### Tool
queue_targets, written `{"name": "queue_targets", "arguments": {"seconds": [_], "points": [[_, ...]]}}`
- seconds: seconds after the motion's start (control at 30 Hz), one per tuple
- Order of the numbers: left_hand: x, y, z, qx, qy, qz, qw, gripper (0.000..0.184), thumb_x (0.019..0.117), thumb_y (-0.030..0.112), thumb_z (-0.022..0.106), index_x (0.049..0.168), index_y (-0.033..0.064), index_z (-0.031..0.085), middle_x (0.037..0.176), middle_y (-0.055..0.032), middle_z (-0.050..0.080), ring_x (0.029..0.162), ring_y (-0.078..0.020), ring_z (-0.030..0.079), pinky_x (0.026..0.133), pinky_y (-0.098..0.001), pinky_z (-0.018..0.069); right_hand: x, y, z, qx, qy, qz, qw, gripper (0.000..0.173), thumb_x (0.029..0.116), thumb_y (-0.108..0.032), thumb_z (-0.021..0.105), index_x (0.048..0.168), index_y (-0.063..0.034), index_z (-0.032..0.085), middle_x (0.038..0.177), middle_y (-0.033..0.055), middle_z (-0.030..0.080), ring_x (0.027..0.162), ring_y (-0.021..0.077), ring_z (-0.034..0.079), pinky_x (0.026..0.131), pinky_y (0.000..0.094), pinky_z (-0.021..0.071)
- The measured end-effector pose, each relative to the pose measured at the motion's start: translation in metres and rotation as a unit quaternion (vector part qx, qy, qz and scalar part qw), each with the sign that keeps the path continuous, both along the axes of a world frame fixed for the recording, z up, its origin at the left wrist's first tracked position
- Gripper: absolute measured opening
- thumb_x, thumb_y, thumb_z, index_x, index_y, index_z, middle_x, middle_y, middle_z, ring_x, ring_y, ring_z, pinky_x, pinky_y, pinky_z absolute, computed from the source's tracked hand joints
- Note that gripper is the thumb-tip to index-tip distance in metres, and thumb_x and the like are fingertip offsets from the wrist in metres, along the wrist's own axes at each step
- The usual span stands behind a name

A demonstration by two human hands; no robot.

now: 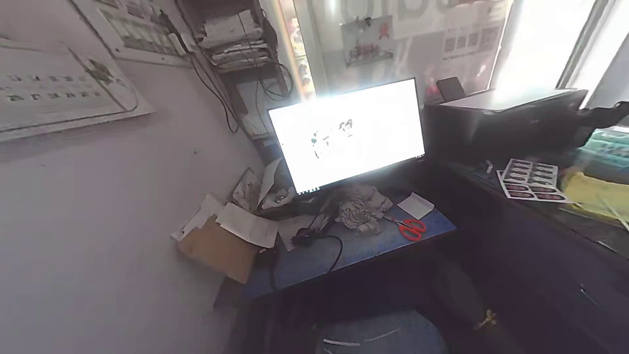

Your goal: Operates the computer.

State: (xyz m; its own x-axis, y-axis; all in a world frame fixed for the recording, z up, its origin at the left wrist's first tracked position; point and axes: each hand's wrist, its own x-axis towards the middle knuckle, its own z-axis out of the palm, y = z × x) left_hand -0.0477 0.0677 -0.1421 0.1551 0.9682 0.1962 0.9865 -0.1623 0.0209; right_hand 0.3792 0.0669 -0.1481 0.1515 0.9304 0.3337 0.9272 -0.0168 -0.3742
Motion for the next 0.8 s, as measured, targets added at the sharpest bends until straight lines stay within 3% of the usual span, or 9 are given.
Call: {"name": "queue_targets", "arguments": {"seconds": [0.1,0.2,0.5,0.7,0.8], "points": [[-0.007,0.002,-0.014,0.036,-0.046,-0.005,0.998,0.042,0.103,0.038,0.051,0.137,0.0187,0.067,0.156,-0.0179,0.048,0.134,-0.0465,0.052,0.11,-0.0623,0.0417,0.004,0.001,-0.002,-0.05,0.01,-0.018,0.999,0.052,0.1007,-0.031,0.056,0.151,-0.0168,0.053,0.156,0.0158,0.049,0.143,0.0358,0.048,0.118,0.0527,0.0396],[-0.012,0.006,-0.02,0.064,-0.054,-0.011,0.996,0.043,0.1031,0.033,0.049,0.139,0.0154,0.065,0.155,-0.0187,0.049,0.141,-0.0459,0.045,0.113,-0.0613,0.0387,0.004,0.001,-0.003,-0.04,0.013,-0.026,0.999,0.049,0.1023,-0.03,0.055,0.148,-0.0129,0.055,0.154,0.0185,0.05,0.142,0.0377,0.048,0.118,0.0534,0.0386],[-0.003,0.001,-0.011,0.016,-0.087,0.031,0.996,0.044,0.1055,0.026,0.047,0.143,0.0077,0.06,0.155,-0.0247,0.046,0.14,-0.0476,0.047,0.114,-0.0615,0.0365,0.008,0.003,-0.008,-0.032,0.013,-0.031,0.999,0.047,0.1025,-0.031,0.055,0.145,-0.0122,0.058,0.152,0.0201,0.051,0.14,0.0389,0.05,0.116,0.0538,0.0415],[0.001,-0.004,-0.002,0.02,-0.084,0.038,0.996,0.044,0.1001,0.025,0.056,0.136,0.0009,0.064,0.155,-0.0254,0.046,0.14,-0.0472,0.046,0.114,-0.0615,0.0377,0.009,0.007,-0.006,-0.018,0.002,-0.021,1.0,0.049,0.1006,-0.033,0.056,0.144,-0.0094,0.059,0.15,0.0218,0.053,0.139,0.0404,0.051,0.115,0.0547,0.0421],[0.001,-0.005,-0.001,0.003,-0.086,0.04,0.996,0.043,0.0985,0.03,0.06,0.132,0.0039,0.068,0.156,-0.0236,0.046,0.141,-0.0461,0.045,0.115,-0.0607,0.0369,0.006,0.006,-0.001,-0.009,0.009,-0.009,1.0,0.051,0.1001,-0.029,0.058,0.146,-0.0073,0.056,0.151,0.0222,0.052,0.139,0.0411,0.051,0.116,0.0547,0.0415]]}}
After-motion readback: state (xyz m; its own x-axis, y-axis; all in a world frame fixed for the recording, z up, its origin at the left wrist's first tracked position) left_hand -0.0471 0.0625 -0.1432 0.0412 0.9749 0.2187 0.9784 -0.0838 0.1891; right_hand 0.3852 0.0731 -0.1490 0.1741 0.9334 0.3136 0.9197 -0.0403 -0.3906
